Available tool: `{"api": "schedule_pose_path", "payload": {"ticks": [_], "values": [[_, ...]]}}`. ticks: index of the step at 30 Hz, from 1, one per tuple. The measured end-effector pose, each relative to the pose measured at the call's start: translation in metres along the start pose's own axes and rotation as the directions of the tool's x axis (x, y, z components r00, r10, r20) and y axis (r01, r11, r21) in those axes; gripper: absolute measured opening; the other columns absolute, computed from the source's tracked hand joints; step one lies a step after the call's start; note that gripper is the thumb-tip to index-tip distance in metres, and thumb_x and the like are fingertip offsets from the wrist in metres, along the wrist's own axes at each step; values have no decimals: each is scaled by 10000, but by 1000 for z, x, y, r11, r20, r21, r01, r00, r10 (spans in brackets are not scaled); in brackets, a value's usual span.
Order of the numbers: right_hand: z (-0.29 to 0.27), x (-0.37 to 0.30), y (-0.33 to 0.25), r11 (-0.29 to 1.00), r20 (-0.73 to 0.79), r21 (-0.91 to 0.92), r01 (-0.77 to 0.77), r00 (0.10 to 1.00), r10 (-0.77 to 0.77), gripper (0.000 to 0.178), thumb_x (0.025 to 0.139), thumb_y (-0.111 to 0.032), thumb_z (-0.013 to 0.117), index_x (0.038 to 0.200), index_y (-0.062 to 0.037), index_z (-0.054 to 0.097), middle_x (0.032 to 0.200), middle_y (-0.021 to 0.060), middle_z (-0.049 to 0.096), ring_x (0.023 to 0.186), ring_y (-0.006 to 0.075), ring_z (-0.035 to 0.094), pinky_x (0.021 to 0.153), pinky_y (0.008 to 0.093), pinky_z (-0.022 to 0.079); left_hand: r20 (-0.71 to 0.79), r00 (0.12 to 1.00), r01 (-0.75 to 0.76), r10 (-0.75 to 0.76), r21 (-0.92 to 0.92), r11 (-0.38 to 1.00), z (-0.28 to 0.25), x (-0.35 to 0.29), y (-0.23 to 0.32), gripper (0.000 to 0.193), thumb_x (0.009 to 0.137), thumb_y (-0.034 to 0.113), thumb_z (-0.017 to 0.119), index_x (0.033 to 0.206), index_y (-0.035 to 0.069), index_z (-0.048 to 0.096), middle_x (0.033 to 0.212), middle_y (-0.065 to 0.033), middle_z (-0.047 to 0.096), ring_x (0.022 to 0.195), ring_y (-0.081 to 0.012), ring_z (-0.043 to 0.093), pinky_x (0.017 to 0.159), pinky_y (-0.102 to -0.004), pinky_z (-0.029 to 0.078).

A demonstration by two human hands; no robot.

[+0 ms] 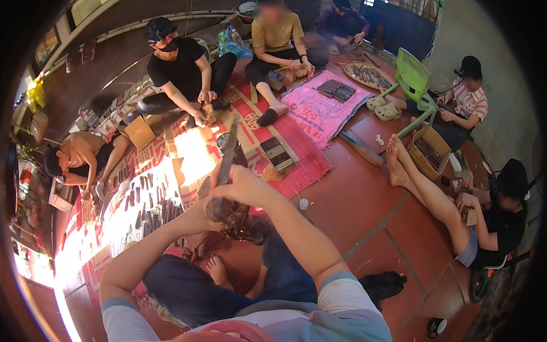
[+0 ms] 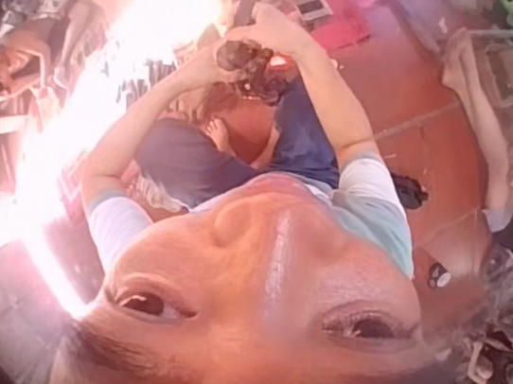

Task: The person sits on the floor and carves a piece of dark wood using a knife. They hold the wood in their left hand and use the knife in their right hand to shape it. The person occasionally pauses to inspect the wood or adjust their grip.

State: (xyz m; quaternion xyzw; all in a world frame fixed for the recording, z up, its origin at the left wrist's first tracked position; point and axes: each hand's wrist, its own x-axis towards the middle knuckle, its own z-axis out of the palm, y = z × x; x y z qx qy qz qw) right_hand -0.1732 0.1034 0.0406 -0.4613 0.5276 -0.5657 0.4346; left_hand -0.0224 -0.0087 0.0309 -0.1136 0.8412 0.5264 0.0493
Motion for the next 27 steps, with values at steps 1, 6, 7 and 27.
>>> {"api": "schedule_pose_path", "payload": {"ticks": [1, 6, 7, 27], "values": [[4, 0, 3, 983, -9, -124, 135, 991, -137, 117, 751, -75, 647, 810, -73, 546, 720, 2, 555, 628, 69, 522, 531, 212, 403, 57, 998, -6, 5, 26, 1000, 0, 2, -1, 599, 641, 177, 744, 1165, 39, 489, 1048, -85, 594, 977, -152, 560, 864, -296, 443], [-7, 17, 13, 994, -31, 10, -111, 993, 111, 123, 728, -57, 645, 794, -79, 544, 662, -2, 528, 541, 75, 497, 432, 224, 381, 65, 996, -54, 62, -107, 993, 3, 0, 5, 552, 685, 236, 741, 1155, 62, 512, 1027, -91, 616, 951, -163, 580, 837, -292, 456], [-10, 20, 13, 993, 68, 27, -115, 991, 113, 133, 760, -92, 639, 826, -84, 524, 813, 29, 588, 755, 98, 559, 642, 227, 455, -55, 993, -96, 100, 70, 993, 3, 2, -19, 495, 710, 223, 727, 1131, 52, 528, 1011, -80, 620, 938, -155, 582, 835, -294, 461], [15, 12, -11, 951, 113, -310, 1, 993, 36, 128, 755, -108, 648, 839, -46, 574, 773, 3, 576, 729, 94, 545, 632, 225, 435, 47, 976, -215, 214, 6, 977, 4, 7, -34, 479, 691, 179, 732, 1085, 32, 502, 814, -35, 600, 688, -94, 568, 587, -245, 474]]}}
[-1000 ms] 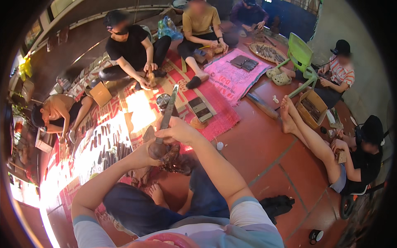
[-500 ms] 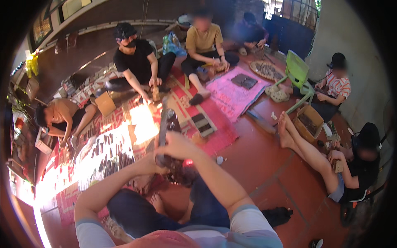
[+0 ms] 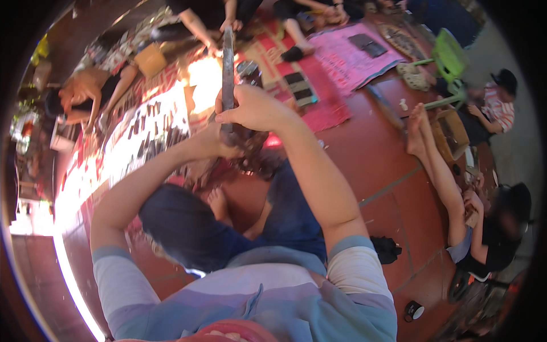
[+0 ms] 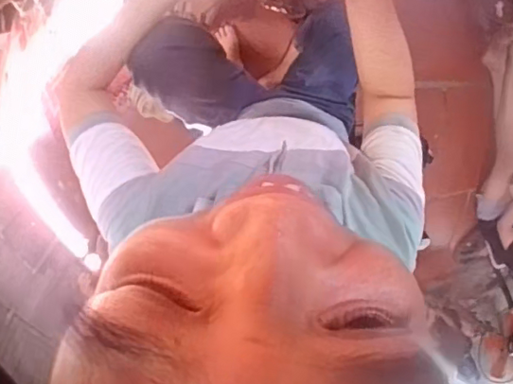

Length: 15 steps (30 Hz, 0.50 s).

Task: The person sits on the floor and carves a piece of dark wood using a knife. They hold the wood in their left hand and use the knife in their right hand to shape it. The person occasionally pauses to inspect the wood or adjust their grip.

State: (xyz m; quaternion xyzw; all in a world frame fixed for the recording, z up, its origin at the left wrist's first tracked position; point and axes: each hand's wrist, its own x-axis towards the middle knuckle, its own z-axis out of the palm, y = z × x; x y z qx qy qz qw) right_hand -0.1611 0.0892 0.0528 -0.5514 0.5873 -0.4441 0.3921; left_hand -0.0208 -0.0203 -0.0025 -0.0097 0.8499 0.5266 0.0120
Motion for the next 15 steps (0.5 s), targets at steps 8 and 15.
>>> {"api": "schedule_pose_path", "payload": {"ticks": [8, 15], "values": [[-16, 13, 13, 952, 42, 239, -191, 982, 186, 132, 816, -85, 623, 877, -82, 506, 768, -8, 549, 677, 56, 505, 535, 170, 383, -8, 999, 47, -48, -57, 997, 0, 4, 6, 461, 677, 161, 725, 1060, 30, 504, 787, -45, 597, 686, -112, 571, 592, -260, 478], [1, 1, 13, 995, 46, 75, 64, 997, -67, 148, 805, -99, 634, 885, -84, 510, 794, -8, 562, 757, 89, 567, 632, 220, 451, 120, 977, 169, -174, 51, 984, -5, 3, 17, 561, 708, 210, 709, 1186, 51, 462, 1090, -68, 566, 1014, -150, 531, 870, -303, 432]]}}
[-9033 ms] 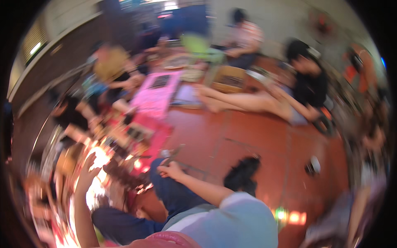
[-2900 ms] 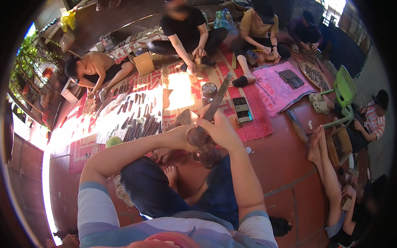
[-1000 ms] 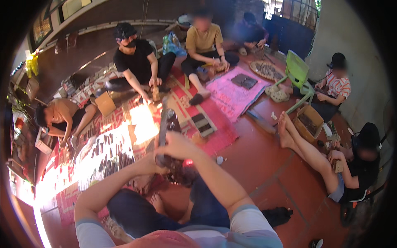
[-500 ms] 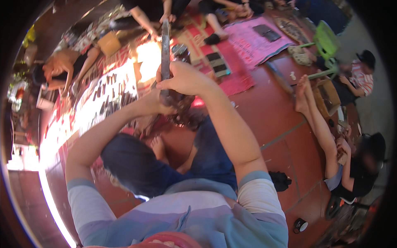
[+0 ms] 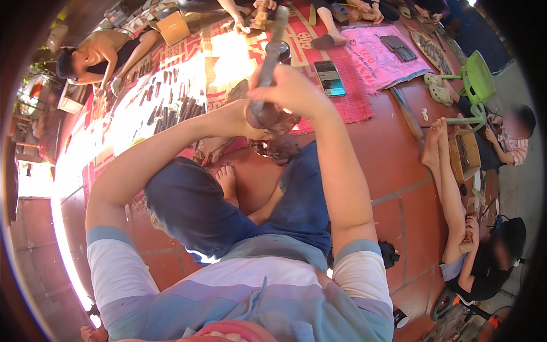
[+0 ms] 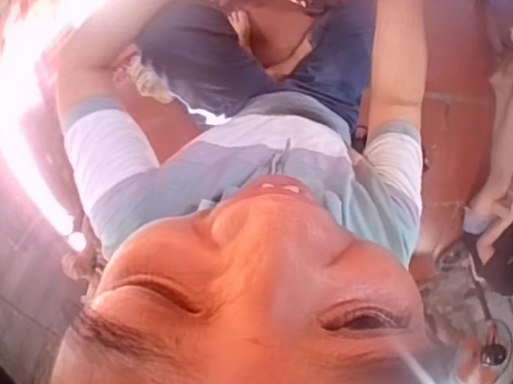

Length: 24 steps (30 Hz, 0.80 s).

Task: The person sits on the floor and carves a piece of dark wood using a knife. They hold the wood in their left hand and use the knife in their right hand to shape it. The person occasionally pauses to inspect the wood or adjust their grip.

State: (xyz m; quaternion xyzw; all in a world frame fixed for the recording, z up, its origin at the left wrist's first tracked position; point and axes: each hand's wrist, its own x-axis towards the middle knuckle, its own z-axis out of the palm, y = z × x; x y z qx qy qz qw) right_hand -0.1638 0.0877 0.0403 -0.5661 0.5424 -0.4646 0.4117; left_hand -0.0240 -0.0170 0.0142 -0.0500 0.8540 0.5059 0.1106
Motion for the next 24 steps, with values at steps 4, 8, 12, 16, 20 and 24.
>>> {"api": "schedule_pose_path", "payload": {"ticks": [4, 8, 12, 16, 20, 24], "values": [[-2, 5, -7, 992, -89, 40, -123, 988, 126, 132, 797, -103, 633, 861, -77, 520, 817, 10, 568, 772, 95, 562, 685, 226, 441, -142, 989, -50, 41, -62, 997, 3, 2, -15, 487, 677, 237, 736, 1056, 17, 524, 862, -70, 604, 747, -132, 579, 647, -261, 472], [3, 5, -16, 961, -25, -267, -70, 998, 65, 136, 797, -93, 624, 856, -55, 507, 824, 20, 562, 802, 112, 583, 680, 243, 453, -94, 994, -61, 55, -69, 996, 4, 7, -33, 534, 660, 256, 753, 1072, 14, 515, 810, -71, 619, 735, -128, 586, 662, -269, 480], [-11, 11, 1, 989, -81, 18, -145, 986, 146, 79, 784, -62, 607, 794, -46, 531, 821, 23, 564, 776, 141, 574, 663, 259, 455, -159, 981, -128, 110, -106, 986, 7, 7, -17, 409, 669, 242, 745, 966, 23, 567, 849, -65, 616, 825, -131, 565, 743, -291, 457], [7, 6, -12, 970, -123, -240, -43, 992, 14, 72, 793, -69, 607, 808, -49, 540, 775, 30, 558, 703, 118, 569, 589, 227, 465, -51, 986, -160, 156, -75, 984, 3, 1, -7, 430, 656, 186, 729, 1012, 31, 545, 866, -54, 602, 836, -134, 557, 747, -296, 447], [2, 6, 12, 985, -264, 158, -71, 958, 112, 119, 774, -92, 639, 831, -46, 545, 772, 28, 560, 742, 96, 559, 637, 213, 443, -165, 984, -89, 63, -158, 983, 8, -4, -7, 416, 671, 138, 696, 1045, 23, 554, 921, -62, 610, 876, -124, 552, 777, -290, 450], [9, -13, 16, 983, -265, -118, 143, 949, -170, 131, 773, -91, 637, 861, -48, 549, 762, 10, 559, 731, 89, 550, 638, 221, 442, -24, 999, 26, -29, -113, 993, 0, 2, 7, 561, 659, 156, 717, 1159, 39, 492, 977, -62, 597, 911, -121, 549, 813, -286, 447]]}}
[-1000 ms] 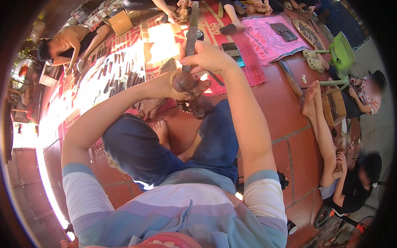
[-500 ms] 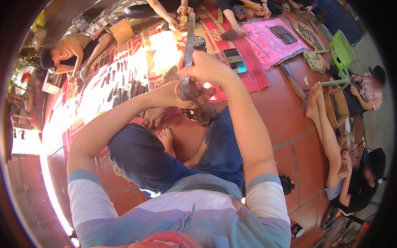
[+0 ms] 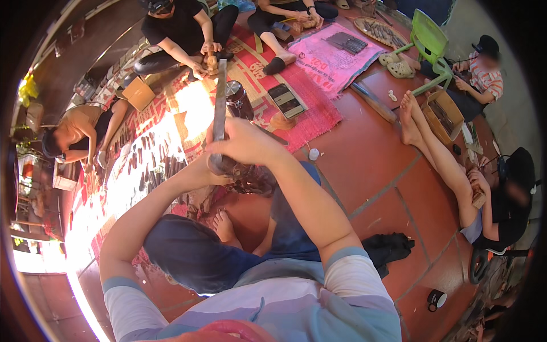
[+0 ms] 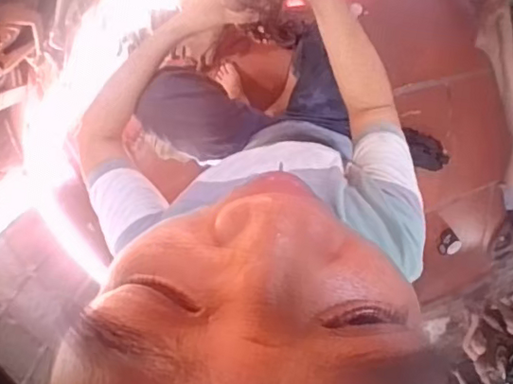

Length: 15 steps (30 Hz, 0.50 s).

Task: The person sits on the floor and carves a piece of dark wood using a knife. They hold the wood in their left hand and use the knife in their right hand to shape it. The person occasionally pauses to inspect the wood or adjust their grip.

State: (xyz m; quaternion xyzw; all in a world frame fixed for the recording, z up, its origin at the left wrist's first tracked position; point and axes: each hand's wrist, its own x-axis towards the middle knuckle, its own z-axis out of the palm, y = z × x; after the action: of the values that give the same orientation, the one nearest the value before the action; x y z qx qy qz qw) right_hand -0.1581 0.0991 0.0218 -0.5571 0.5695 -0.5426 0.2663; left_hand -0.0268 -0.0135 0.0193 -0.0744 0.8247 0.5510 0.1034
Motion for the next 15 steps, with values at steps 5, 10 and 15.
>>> {"api": "schedule_pose_path", "payload": {"ticks": [5, 10, 15], "values": [[-9, 12, -13, 970, -8, 26, -241, 970, 241, 119, 769, -117, 620, 842, -32, 579, 775, 43, 611, 740, 122, 567, 683, 264, 449, -42, 997, -64, 65, 8, 998, 2, -3, -2, 521, 682, 155, 708, 1143, 42, 492, 984, -46, 591, 911, -119, 547, 804, -278, 451], [-12, 23, -10, 946, 14, 89, -313, 950, 313, 114, 774, -118, 631, 810, -38, 557, 767, 16, 580, 713, 121, 559, 662, 280, 455, -45, 994, -99, 97, -65, 993, 0, 0, -9, 504, 690, 122, 696, 1138, 26, 486, 955, -31, 587, 877, -106, 538, 778, -275, 452], [-4, 6, -16, 999, 105, -53, -3, 994, 9, 109, 779, -83, 623, 813, -42, 528, 764, 21, 560, 691, 104, 547, 613, 250, 460, 20, 1000, -15, 14, 52, 999, -2, -4, 3, 519, 671, 141, 727, 1123, 28, 499, 947, -46, 593, 867, -113, 545, 767, -272, 458]]}}
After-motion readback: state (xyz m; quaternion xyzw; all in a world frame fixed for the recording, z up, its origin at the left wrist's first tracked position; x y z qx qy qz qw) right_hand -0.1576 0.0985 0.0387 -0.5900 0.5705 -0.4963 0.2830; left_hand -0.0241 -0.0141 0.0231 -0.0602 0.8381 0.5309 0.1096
